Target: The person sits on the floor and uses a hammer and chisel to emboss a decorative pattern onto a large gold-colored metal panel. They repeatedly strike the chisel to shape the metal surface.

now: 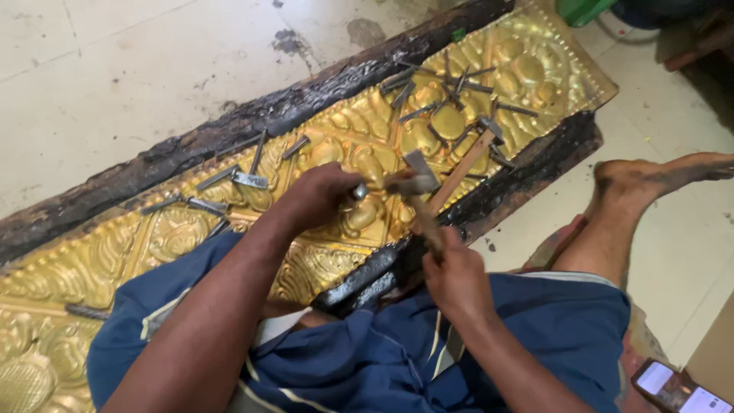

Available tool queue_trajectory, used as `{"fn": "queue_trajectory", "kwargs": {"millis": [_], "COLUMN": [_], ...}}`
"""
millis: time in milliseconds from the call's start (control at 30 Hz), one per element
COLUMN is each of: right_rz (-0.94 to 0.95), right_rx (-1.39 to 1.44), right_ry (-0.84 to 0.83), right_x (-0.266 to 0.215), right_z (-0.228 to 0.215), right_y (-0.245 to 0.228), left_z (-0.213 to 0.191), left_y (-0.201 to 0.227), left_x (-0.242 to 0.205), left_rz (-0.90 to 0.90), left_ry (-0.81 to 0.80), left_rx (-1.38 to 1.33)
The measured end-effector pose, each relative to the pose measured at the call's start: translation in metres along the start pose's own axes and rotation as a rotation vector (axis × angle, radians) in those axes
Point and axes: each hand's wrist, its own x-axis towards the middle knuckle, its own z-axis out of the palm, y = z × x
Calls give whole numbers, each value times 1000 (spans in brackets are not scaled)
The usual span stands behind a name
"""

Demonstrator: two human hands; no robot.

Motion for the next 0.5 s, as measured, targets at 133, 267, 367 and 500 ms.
{"fn": "queue_trajectory", "kwargs": {"millis": [133, 267, 367, 500], "right_rz": [86, -98, 66, -36], "right_rx": [341, 75, -9, 307], "right_ry": [355, -12, -73, 266], "right_x": [-27, 1, 16, -6], "right_z": [-22, -18, -22, -25], "right_y": [-25, -12, -6, -19], "left_z": [4, 13, 7, 0], "left_y": [-6, -2, -5, -10], "left_x": [-8, -11, -24, -15], "left_rz": [51, 82, 104, 55], "left_ry": [54, 49, 82, 113], "left_rx": [-41, -82, -151, -35]}}
